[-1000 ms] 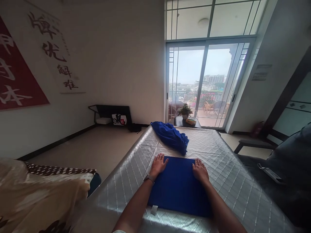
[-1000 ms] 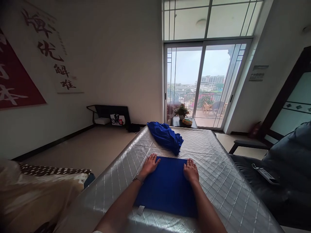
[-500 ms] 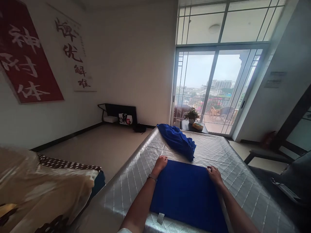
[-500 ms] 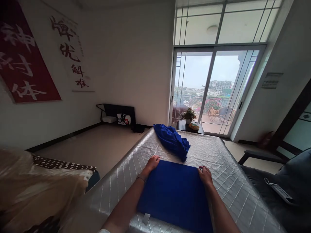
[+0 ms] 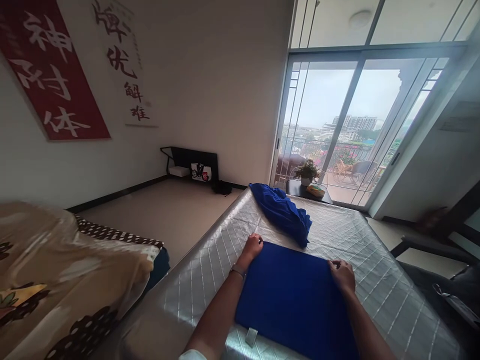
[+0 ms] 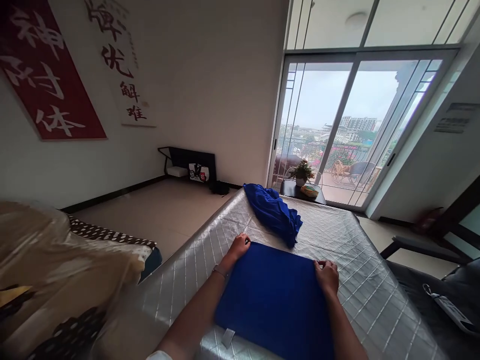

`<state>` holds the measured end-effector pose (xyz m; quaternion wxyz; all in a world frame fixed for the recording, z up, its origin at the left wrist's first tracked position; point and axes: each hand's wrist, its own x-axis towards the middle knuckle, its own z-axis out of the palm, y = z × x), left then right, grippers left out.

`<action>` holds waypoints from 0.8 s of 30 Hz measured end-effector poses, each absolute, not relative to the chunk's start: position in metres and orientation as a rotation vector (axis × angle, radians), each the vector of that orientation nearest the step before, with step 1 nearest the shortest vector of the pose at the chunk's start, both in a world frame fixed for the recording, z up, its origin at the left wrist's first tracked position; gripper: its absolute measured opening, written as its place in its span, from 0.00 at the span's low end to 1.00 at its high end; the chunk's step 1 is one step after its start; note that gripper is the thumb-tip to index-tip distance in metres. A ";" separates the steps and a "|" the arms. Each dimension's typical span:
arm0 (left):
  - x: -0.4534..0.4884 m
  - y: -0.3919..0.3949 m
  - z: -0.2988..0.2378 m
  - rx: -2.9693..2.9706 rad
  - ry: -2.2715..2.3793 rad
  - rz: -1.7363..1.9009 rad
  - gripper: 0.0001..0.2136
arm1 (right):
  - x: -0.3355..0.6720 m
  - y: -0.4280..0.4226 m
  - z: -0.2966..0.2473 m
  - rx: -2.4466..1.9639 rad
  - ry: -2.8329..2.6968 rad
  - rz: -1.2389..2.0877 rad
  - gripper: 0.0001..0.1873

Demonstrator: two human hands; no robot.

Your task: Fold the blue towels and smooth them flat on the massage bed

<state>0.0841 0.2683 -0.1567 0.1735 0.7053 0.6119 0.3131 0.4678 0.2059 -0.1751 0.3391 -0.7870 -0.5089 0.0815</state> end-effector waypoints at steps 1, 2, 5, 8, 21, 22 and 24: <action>0.084 0.267 -0.156 1.998 1.729 0.886 0.09 | 0.467 0.204 -0.174 -2.031 -1.304 0.228 0.26; 0.085 0.266 -0.154 1.995 1.721 0.884 0.08 | 0.466 0.202 -0.174 -2.009 -1.284 0.248 0.26; 0.085 0.262 -0.151 1.975 1.687 0.880 0.09 | 0.464 0.196 -0.170 -1.934 -1.216 0.321 0.30; 0.083 0.259 -0.146 1.937 1.637 0.891 0.10 | 0.461 0.190 -0.165 -1.835 -1.138 0.379 0.33; 0.052 0.208 -0.056 1.668 1.159 1.238 0.14 | 0.455 0.095 -0.065 -1.465 -0.887 0.362 0.34; 0.048 0.198 -0.045 1.628 1.100 1.270 0.15 | 0.455 0.085 -0.052 -1.476 -0.886 0.316 0.33; 0.038 0.175 -0.022 1.550 1.005 1.326 0.17 | 0.455 0.064 -0.030 -1.477 -0.895 0.240 0.32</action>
